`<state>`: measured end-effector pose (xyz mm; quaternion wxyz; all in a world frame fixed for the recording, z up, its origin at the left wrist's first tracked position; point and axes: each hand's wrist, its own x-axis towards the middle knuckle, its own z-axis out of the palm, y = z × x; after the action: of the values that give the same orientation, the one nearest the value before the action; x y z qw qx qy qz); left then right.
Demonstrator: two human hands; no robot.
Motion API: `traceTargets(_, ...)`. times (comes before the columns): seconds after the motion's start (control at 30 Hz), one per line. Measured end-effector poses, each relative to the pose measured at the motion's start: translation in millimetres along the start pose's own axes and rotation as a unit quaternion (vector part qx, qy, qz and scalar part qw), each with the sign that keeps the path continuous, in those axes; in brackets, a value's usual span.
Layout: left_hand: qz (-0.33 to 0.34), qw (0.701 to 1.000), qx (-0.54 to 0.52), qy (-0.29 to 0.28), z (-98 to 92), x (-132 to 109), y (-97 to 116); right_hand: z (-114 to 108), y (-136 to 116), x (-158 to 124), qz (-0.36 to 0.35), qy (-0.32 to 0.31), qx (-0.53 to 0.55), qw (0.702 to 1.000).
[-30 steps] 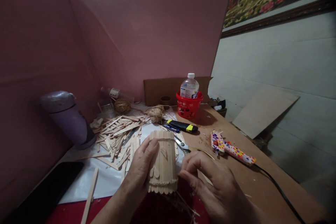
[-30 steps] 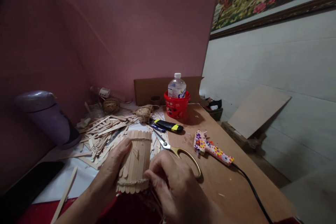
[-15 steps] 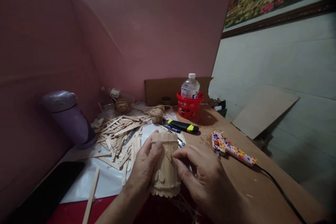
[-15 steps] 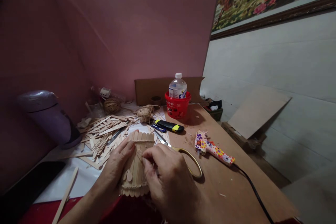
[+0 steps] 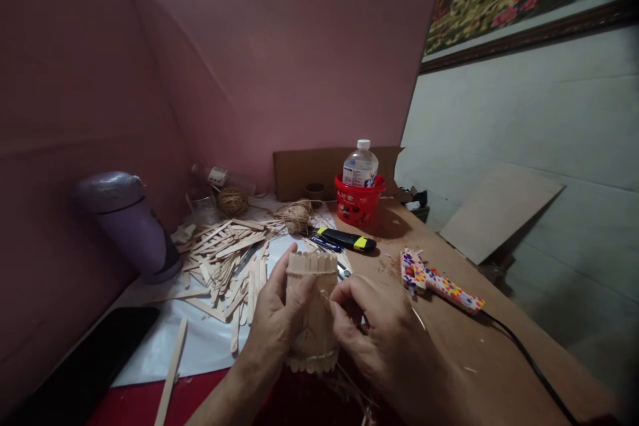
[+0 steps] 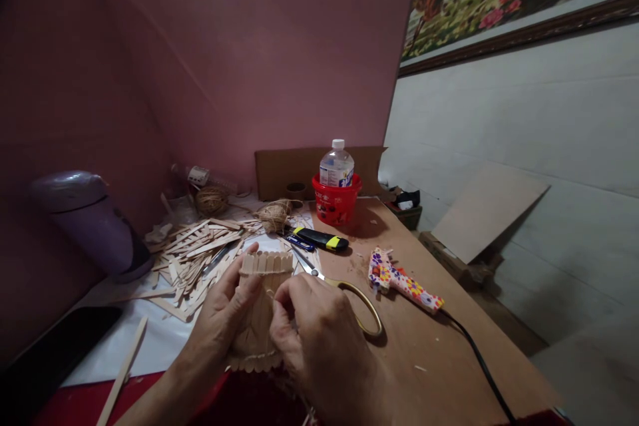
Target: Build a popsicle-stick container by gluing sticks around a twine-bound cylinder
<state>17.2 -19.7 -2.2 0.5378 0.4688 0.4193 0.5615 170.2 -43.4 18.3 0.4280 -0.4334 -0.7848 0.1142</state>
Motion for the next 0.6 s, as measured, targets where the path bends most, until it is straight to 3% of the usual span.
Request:
traceTargets(0.13, -0.009, 1.0, -0.011, -0.003, 0.9, -0.3, 0.2, 0.0, -0.6, -0.9, 0.0, -0.019, -0.009, 1.0)
traceTargets(0.27, -0.033, 0.998, -0.058, 0.0, 3.5, -0.2, 2.5, -0.5, -0.7, -7.1, -0.024, -0.003, -0.018, 1.0)
traceTargets(0.6, -0.072, 0.991, -0.113, -0.016, 10.4, -3.1, 11.0, -4.1, 0.5, -5.1, -0.004, 0.007, 0.0, 1.0)
